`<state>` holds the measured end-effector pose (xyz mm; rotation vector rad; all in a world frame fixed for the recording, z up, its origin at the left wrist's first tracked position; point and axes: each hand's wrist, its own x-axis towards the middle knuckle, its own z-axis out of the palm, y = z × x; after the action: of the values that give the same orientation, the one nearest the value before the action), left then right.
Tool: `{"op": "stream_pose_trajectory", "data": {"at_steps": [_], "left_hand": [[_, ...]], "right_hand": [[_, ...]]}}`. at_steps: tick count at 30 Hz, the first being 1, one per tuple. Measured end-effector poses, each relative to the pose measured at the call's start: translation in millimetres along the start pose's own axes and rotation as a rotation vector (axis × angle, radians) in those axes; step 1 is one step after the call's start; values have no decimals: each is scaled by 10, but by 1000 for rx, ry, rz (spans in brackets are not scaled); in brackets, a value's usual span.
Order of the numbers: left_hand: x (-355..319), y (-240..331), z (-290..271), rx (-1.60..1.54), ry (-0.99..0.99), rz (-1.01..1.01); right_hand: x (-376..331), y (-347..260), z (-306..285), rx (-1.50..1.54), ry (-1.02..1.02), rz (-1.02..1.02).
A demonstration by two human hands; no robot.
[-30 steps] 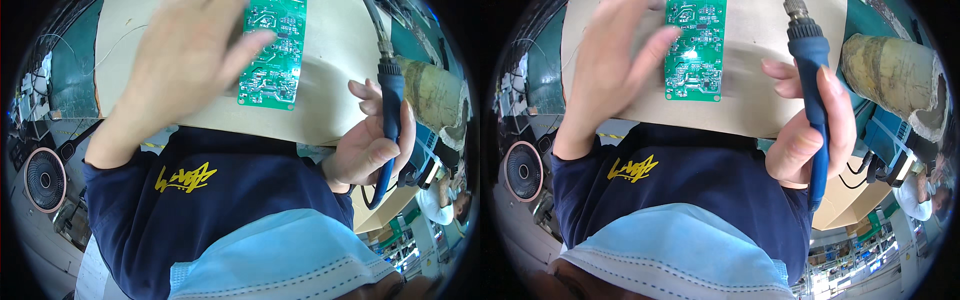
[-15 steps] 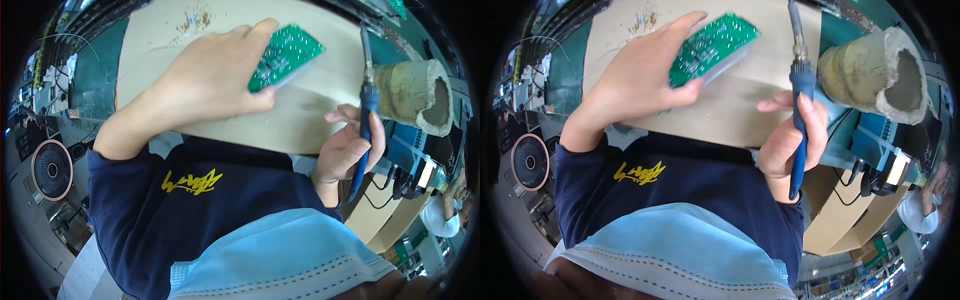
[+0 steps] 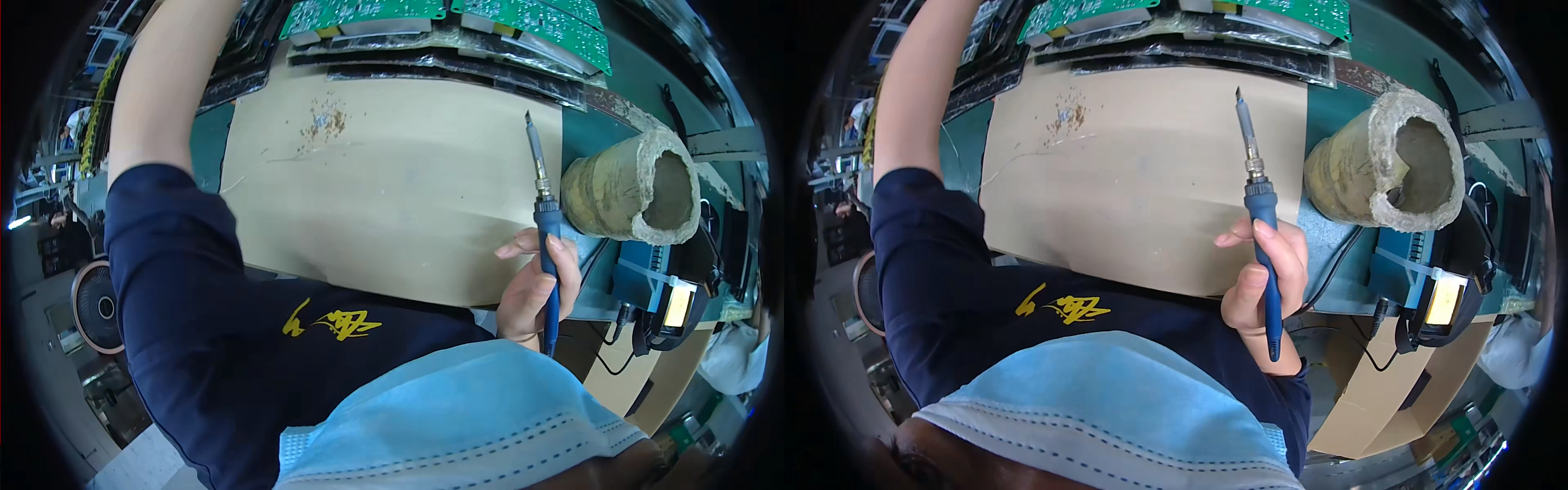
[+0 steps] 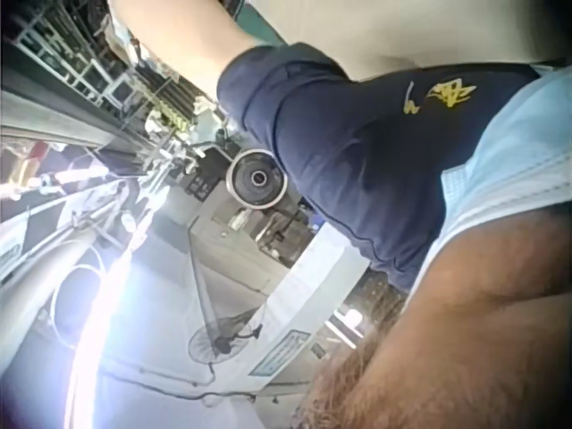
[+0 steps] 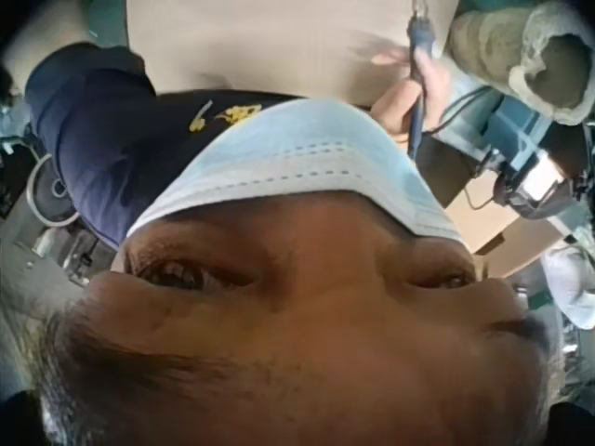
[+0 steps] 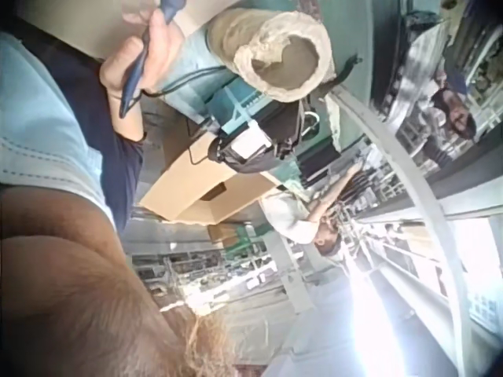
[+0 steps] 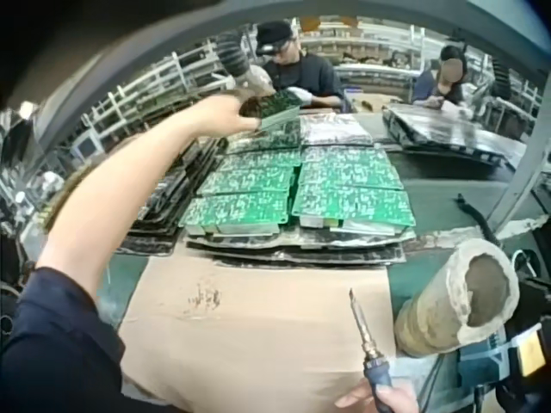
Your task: Soldering components onto a printed circuit board.
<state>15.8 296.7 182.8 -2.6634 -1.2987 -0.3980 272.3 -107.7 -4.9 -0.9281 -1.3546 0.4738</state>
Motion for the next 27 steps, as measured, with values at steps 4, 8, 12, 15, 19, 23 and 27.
{"op": "stream_pose_trajectory", "data": {"at_steps": [4,8,12,15,19,23,27], "left_hand": [[784,-449,523,276,-52,50],[1527,-360,983,524,-286,54],[1846,-106,1154,-63,-431,7],[1889,74,1175,-60,-455,92],[1803,264,1185,-25,-422,210],[1470,340,940,-80,-220,245],[731,46,329,68,-258,57]], "right_hand": [[6,1,28,30,58,58],[17,20,39,9,70,58],[15,19,32,60,80,123],[24,24,28,25,83,119],[27,27,21,-10,55,114],[19,20,48,-21,77,120],[6,-31,87,15,79,150]]}}
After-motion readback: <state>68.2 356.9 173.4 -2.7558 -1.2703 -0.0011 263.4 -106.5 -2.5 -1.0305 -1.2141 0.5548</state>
